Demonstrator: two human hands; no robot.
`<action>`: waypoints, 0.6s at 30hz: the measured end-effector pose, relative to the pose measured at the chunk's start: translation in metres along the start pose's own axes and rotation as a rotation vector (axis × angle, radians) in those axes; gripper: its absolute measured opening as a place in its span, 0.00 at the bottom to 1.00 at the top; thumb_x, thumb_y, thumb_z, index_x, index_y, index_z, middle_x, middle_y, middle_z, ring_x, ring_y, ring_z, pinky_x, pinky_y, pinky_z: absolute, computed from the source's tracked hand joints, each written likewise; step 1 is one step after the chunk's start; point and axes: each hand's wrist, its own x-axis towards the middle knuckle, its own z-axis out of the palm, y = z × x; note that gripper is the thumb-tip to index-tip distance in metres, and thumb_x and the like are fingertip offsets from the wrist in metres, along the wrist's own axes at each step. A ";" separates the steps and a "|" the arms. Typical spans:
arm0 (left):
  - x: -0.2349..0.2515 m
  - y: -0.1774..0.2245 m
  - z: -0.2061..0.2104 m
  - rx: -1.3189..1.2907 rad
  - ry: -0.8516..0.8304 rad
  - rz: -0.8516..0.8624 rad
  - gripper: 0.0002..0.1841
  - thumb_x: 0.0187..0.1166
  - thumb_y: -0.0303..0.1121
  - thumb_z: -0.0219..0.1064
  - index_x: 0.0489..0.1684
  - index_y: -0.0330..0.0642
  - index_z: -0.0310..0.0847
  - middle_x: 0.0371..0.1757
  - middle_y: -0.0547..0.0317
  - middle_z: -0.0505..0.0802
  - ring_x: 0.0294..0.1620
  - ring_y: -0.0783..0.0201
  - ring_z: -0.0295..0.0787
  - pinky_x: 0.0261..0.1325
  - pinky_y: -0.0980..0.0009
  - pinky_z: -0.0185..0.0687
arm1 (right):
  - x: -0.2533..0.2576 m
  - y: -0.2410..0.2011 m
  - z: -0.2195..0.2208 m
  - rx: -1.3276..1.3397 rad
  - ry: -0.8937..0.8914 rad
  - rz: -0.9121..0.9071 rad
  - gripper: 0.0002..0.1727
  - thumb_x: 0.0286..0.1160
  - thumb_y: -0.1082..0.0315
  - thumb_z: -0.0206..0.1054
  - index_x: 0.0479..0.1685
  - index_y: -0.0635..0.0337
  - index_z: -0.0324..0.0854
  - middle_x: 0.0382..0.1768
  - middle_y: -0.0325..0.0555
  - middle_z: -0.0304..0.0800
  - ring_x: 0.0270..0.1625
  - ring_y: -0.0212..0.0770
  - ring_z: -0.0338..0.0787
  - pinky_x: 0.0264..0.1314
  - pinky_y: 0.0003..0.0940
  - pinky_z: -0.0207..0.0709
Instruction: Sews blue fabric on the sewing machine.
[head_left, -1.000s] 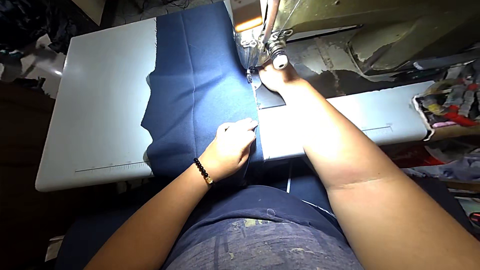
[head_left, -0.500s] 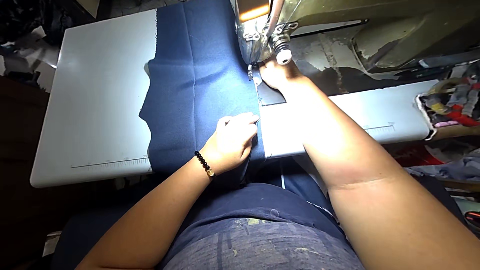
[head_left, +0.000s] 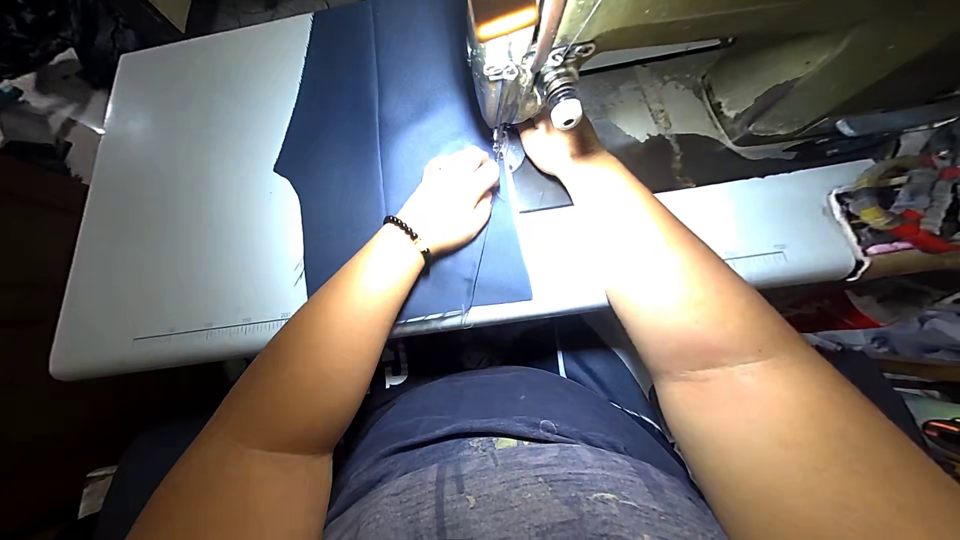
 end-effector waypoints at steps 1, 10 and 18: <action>0.006 -0.004 -0.002 0.011 -0.006 -0.008 0.19 0.80 0.34 0.52 0.57 0.34 0.85 0.69 0.38 0.85 0.79 0.39 0.76 0.72 0.37 0.68 | 0.001 0.001 0.001 0.005 0.005 0.000 0.20 0.85 0.67 0.55 0.65 0.67 0.85 0.68 0.66 0.83 0.77 0.65 0.77 0.80 0.57 0.66; 0.003 -0.001 -0.001 0.054 -0.033 -0.114 0.24 0.90 0.41 0.46 0.73 0.38 0.79 0.84 0.46 0.77 0.90 0.48 0.65 0.88 0.40 0.54 | -0.017 0.012 -0.022 0.316 -0.134 -0.013 0.16 0.80 0.67 0.65 0.60 0.69 0.85 0.57 0.63 0.87 0.63 0.54 0.85 0.72 0.50 0.74; -0.067 0.076 0.018 -0.148 0.031 -0.259 0.24 0.87 0.45 0.54 0.76 0.46 0.80 0.88 0.55 0.74 0.94 0.53 0.56 0.91 0.35 0.38 | -0.159 -0.002 -0.028 0.262 -0.053 -0.405 0.15 0.76 0.60 0.64 0.48 0.50 0.96 0.52 0.46 0.90 0.61 0.46 0.84 0.68 0.44 0.74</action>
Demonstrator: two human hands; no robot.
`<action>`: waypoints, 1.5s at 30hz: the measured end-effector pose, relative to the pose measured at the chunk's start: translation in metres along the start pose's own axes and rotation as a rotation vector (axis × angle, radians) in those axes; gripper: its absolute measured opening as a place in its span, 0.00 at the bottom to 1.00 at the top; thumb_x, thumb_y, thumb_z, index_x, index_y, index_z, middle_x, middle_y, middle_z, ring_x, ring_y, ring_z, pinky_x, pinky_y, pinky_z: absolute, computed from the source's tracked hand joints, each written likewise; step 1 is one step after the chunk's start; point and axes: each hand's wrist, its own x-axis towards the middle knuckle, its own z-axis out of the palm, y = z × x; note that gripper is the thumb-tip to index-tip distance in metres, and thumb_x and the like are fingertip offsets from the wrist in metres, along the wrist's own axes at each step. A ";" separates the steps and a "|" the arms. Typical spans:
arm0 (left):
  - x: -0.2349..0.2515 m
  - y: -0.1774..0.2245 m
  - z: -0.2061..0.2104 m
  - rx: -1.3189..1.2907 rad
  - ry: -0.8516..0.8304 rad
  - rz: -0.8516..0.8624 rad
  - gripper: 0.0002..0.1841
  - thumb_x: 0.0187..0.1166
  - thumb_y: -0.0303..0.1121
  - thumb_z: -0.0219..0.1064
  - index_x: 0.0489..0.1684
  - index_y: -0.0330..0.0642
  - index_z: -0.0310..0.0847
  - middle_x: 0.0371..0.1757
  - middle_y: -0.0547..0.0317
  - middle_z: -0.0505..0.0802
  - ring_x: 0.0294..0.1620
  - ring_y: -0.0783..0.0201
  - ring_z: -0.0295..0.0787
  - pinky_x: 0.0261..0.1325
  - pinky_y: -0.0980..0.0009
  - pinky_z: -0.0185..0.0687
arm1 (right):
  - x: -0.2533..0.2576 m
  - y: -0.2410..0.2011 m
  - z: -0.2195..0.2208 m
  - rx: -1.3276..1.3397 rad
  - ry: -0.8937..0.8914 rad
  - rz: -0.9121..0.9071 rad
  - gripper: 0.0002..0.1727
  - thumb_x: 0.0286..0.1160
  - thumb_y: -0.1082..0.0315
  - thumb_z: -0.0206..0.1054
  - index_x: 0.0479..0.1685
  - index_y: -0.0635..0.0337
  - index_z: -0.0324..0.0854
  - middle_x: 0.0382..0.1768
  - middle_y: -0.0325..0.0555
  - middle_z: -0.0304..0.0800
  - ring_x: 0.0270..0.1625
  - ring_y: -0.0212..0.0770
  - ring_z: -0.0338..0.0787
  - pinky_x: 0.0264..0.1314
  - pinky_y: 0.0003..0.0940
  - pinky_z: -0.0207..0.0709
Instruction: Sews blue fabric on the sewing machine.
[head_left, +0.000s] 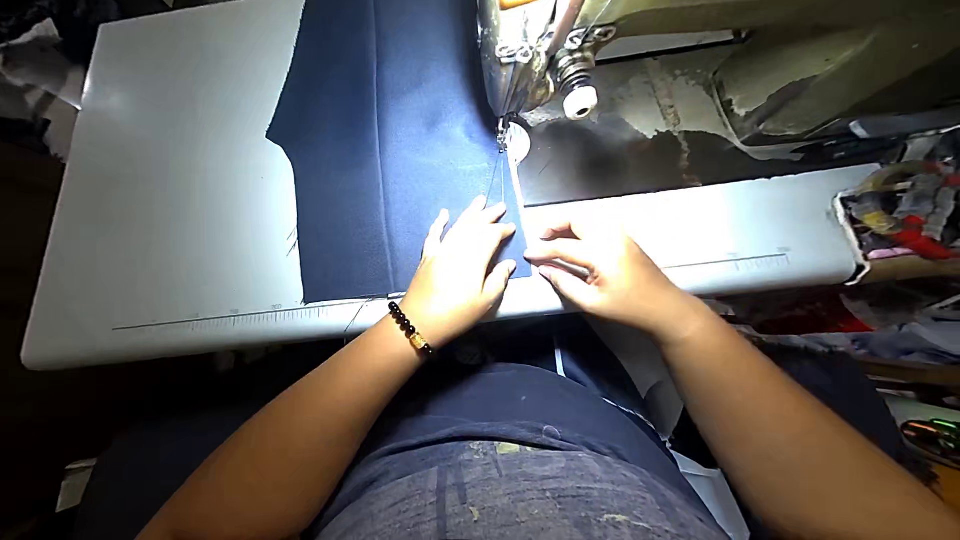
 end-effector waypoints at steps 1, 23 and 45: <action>0.001 -0.002 0.001 -0.011 0.020 0.005 0.24 0.87 0.46 0.53 0.75 0.47 0.81 0.87 0.56 0.76 0.94 0.54 0.57 0.91 0.36 0.38 | -0.003 -0.004 0.002 -0.024 0.023 -0.007 0.14 0.76 0.61 0.64 0.48 0.51 0.96 0.52 0.48 0.90 0.62 0.47 0.84 0.69 0.45 0.74; 0.126 -0.080 -0.034 0.101 0.070 0.059 0.24 0.81 0.52 0.60 0.66 0.48 0.85 0.77 0.53 0.84 0.85 0.51 0.71 0.82 0.37 0.56 | 0.085 0.037 0.004 -0.317 -0.124 0.185 0.23 0.82 0.70 0.55 0.71 0.46 0.87 0.46 0.58 0.87 0.57 0.62 0.87 0.57 0.58 0.77; 0.132 -0.074 -0.036 0.281 0.047 -0.016 0.26 0.88 0.52 0.46 0.75 0.56 0.82 0.85 0.60 0.77 0.92 0.53 0.60 0.89 0.32 0.36 | 0.047 0.035 -0.026 0.035 0.056 0.193 0.16 0.79 0.66 0.61 0.57 0.57 0.92 0.53 0.53 0.88 0.61 0.42 0.85 0.68 0.35 0.76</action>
